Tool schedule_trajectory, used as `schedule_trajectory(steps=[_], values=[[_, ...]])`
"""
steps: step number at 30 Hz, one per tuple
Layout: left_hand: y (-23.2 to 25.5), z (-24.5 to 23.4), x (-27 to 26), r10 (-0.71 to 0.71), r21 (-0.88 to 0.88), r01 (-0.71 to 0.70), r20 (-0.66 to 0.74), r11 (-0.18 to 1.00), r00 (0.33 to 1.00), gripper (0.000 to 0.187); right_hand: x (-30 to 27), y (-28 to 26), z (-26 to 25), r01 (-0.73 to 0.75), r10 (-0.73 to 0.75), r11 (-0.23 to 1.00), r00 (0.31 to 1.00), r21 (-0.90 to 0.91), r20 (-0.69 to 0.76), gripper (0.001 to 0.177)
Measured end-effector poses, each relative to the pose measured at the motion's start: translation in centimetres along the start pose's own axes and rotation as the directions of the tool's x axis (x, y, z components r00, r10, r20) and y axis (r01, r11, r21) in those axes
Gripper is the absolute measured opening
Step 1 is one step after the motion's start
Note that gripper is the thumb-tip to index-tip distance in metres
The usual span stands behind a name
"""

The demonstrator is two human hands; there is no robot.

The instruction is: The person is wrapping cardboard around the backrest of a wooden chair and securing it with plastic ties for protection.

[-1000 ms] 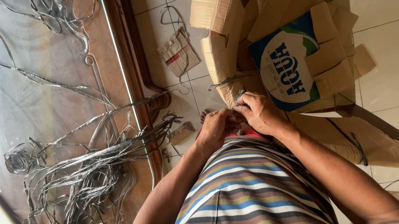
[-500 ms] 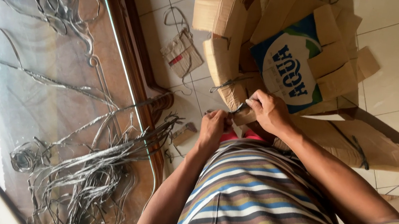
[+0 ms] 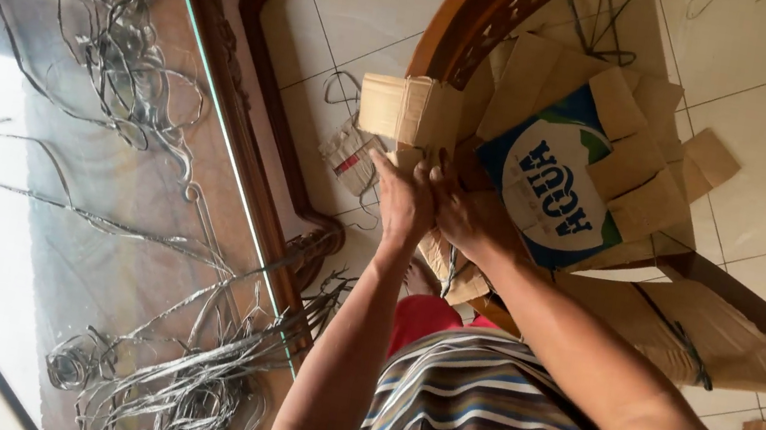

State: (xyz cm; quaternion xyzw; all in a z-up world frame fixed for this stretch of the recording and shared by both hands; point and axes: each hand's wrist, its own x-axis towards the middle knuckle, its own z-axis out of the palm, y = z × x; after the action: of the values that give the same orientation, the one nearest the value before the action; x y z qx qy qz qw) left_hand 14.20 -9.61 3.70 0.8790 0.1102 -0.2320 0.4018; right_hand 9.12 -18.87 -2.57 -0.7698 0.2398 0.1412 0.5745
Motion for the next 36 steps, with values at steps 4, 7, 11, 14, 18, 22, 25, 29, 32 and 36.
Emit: schedule_trajectory(steps=[4, 7, 11, 14, 18, 22, 25, 29, 32, 36], values=[[2.3, 0.9, -0.7, 0.066, 0.091, -0.048, -0.205, 0.995, 0.977, 0.107, 2.7, 1.3, 1.3, -0.224, 0.218, 0.965, 0.974, 0.136, 0.058, 0.071], [1.2, 1.6, 0.0, 0.268, 0.23, -0.223, -0.185, 0.947, 0.945, 0.079, 1.8, -0.9, -0.3, -0.278, 0.248, 0.939, 0.956, 0.204, 0.159, 0.08], [1.3, 1.1, 0.9, 0.248, 0.206, -0.213, -0.162, 0.955, 0.955, 0.074, 2.6, -2.5, -0.7, -0.265, 0.221, 0.92, 0.959, 0.289, 0.175, 0.076], [2.0, 1.4, 1.4, 0.126, 0.193, -0.092, -0.172, 0.977, 0.977, 0.072, 5.0, -1.4, -0.3, -0.32, 0.26, 0.873, 0.944, 0.369, 0.203, 0.079], [1.0, 2.0, 2.4, 0.038, 0.182, 0.009, -0.257, 0.983, 0.966, 0.063, 6.9, -4.3, -1.1, -0.468, 0.406, 0.796, 0.883, 0.385, 0.234, 0.086], [0.4, 2.8, 2.4, 0.091, 0.254, -0.004, -0.333, 0.967, 0.939, 0.061, 11.9, 2.8, 0.7, -0.636, 0.631, 0.64, 0.755, 0.431, 0.177, 0.104], [-0.5, 3.3, 2.2, 0.13, 0.326, 0.001, -0.378, 0.945, 0.917, 0.058, 13.6, 13.2, 4.8, -0.261, 0.462, 0.117, 0.868, 0.958, 0.18, 0.064], [0.2, 2.9, 1.9, 0.239, 0.351, -0.09, -0.408, 0.932, 0.881, 0.055, 14.5, 13.1, 4.8, -0.199, 0.434, 0.309, 0.899, 0.93, 0.048, 0.052], [1.3, 2.5, 2.1, 0.217, 0.29, -0.106, -0.384, 0.951, 0.897, 0.06, 16.5, 13.6, 4.4, -0.27, 0.46, 0.432, 0.887, 0.861, 0.048, 0.054], [3.3, -0.2, 2.9, 0.166, 0.103, -0.146, -0.231, 0.984, 0.959, 0.076, 17.9, 14.7, 4.4, -0.409, 0.531, 0.608, 0.847, 0.68, 0.035, 0.059]])
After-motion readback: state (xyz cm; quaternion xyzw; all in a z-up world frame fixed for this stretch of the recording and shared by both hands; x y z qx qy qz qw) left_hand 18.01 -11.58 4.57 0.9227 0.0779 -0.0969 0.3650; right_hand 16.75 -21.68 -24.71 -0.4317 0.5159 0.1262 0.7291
